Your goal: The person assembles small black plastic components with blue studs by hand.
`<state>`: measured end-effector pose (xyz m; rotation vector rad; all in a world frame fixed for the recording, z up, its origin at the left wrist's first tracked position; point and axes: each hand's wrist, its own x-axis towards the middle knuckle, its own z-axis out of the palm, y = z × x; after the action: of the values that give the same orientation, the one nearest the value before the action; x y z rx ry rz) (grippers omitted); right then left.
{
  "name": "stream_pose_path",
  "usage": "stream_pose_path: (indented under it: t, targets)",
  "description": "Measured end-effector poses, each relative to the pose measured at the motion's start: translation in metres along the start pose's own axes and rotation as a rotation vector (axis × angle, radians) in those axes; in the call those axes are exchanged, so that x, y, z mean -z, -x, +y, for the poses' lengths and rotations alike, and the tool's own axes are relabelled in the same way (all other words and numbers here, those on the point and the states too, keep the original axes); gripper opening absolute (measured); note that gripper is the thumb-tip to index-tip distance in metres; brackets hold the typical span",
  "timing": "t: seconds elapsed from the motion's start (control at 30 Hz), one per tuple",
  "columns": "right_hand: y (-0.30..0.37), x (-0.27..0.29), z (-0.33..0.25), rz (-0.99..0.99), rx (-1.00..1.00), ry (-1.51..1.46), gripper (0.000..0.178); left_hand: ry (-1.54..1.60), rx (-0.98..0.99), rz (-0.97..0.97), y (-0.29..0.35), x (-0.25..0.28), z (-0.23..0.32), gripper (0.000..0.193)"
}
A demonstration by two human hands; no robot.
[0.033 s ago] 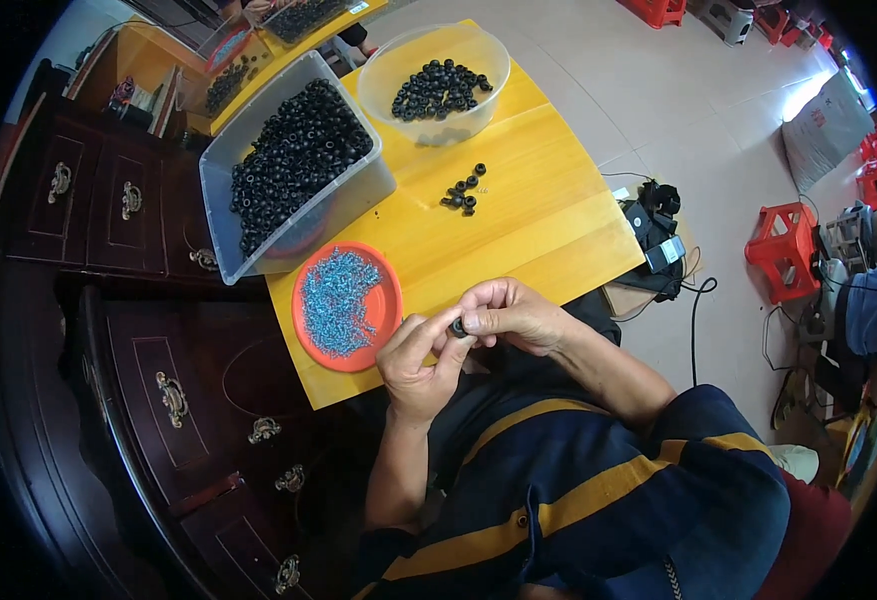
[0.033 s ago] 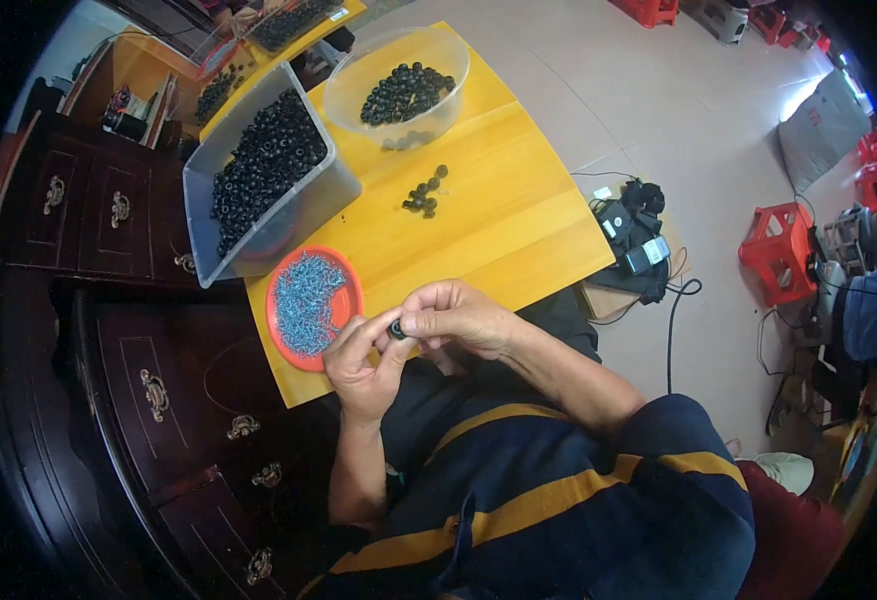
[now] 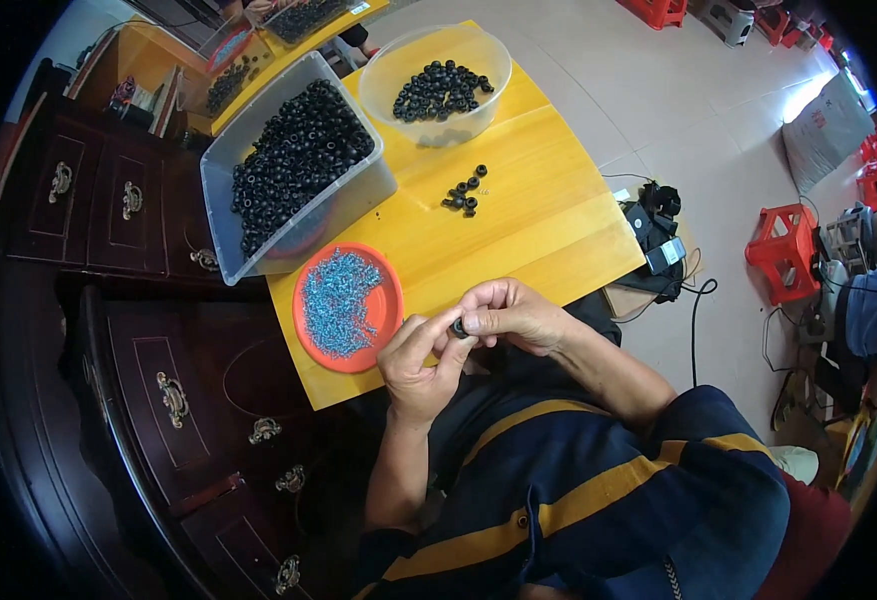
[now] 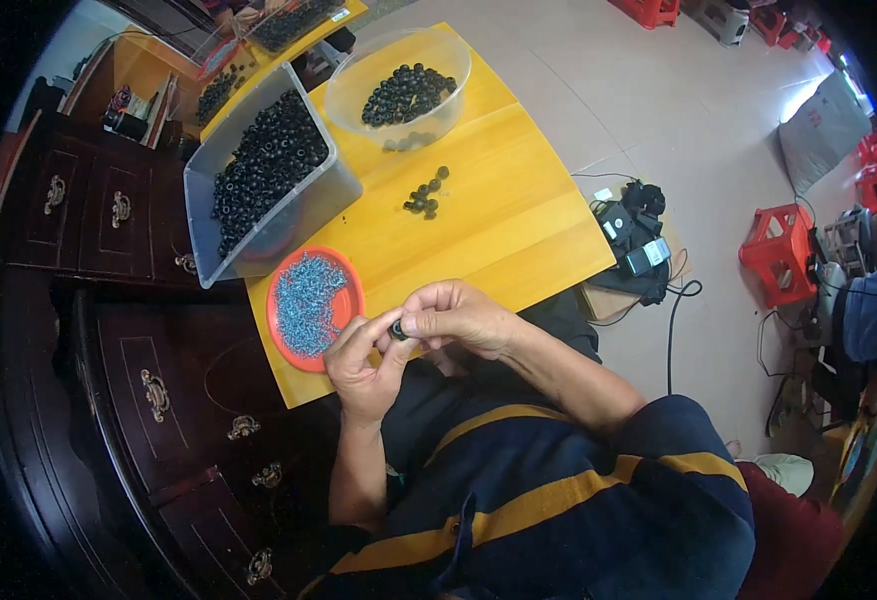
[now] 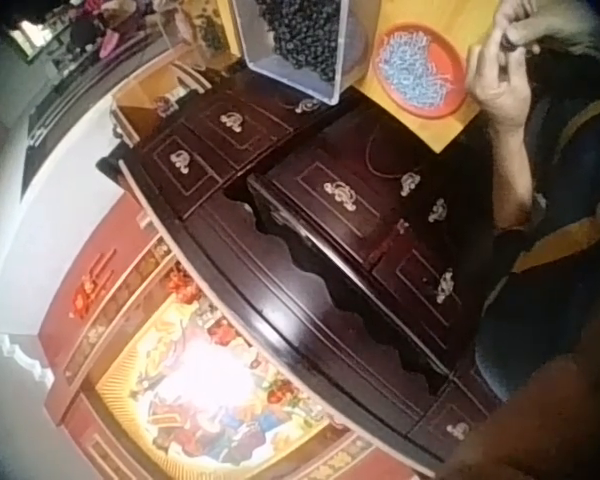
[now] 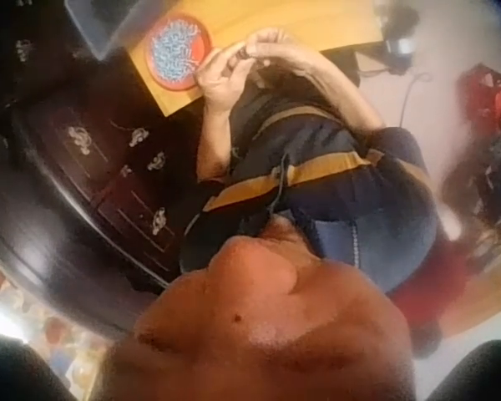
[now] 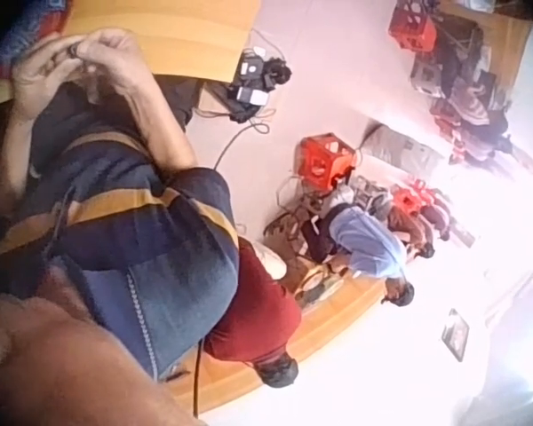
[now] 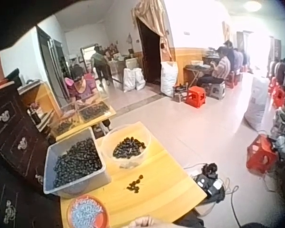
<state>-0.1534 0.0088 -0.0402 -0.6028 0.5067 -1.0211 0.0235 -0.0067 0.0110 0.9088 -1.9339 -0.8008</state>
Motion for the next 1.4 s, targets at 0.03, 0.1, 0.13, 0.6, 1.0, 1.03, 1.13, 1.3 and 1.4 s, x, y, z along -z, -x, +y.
stream_pose_path:
  t: [0.03,0.1,0.13,0.6,1.0,1.03,1.13,1.3,1.4]
  targets:
    - [-0.001,0.001,-0.002,0.019,-0.011,0.041,0.018,-0.001,-0.001,0.003,0.000,0.000,-0.002,0.030]
    - [-0.003,0.002,-0.006,0.022,-0.013,0.071,0.018,0.037,-0.004,-0.032,0.000,0.000,-0.007,0.035]
    - [-0.004,0.002,-0.008,0.028,-0.015,0.098,0.017,0.037,-0.005,-0.028,0.001,-0.001,-0.008,0.035]
    - [-0.104,0.061,-0.163,0.616,0.508,1.291,0.023,0.196,0.248,-0.093,0.024,-0.034,-0.032,0.001]
    - [-0.075,0.114,-0.096,0.831,0.546,1.246,0.018,0.072,0.219,-0.094,0.017,-0.054,-0.060,0.002]
    - [-0.073,0.117,-0.090,0.825,0.538,1.317,0.017,0.039,0.181,-0.078,0.015,-0.056,-0.061,0.002]
    - [-0.075,0.124,-0.086,0.764,0.546,1.480,0.016,0.000,0.127,-0.056,0.013,-0.060,-0.064,0.002]
    - [-0.087,0.126,-0.087,0.621,0.601,1.656,0.018,-0.025,0.106,-0.045,0.015,-0.061,-0.062,0.002]
    - [-0.089,0.122,-0.090,0.490,0.598,1.724,0.020,-0.037,0.106,-0.043,0.016,-0.061,-0.062,0.002]
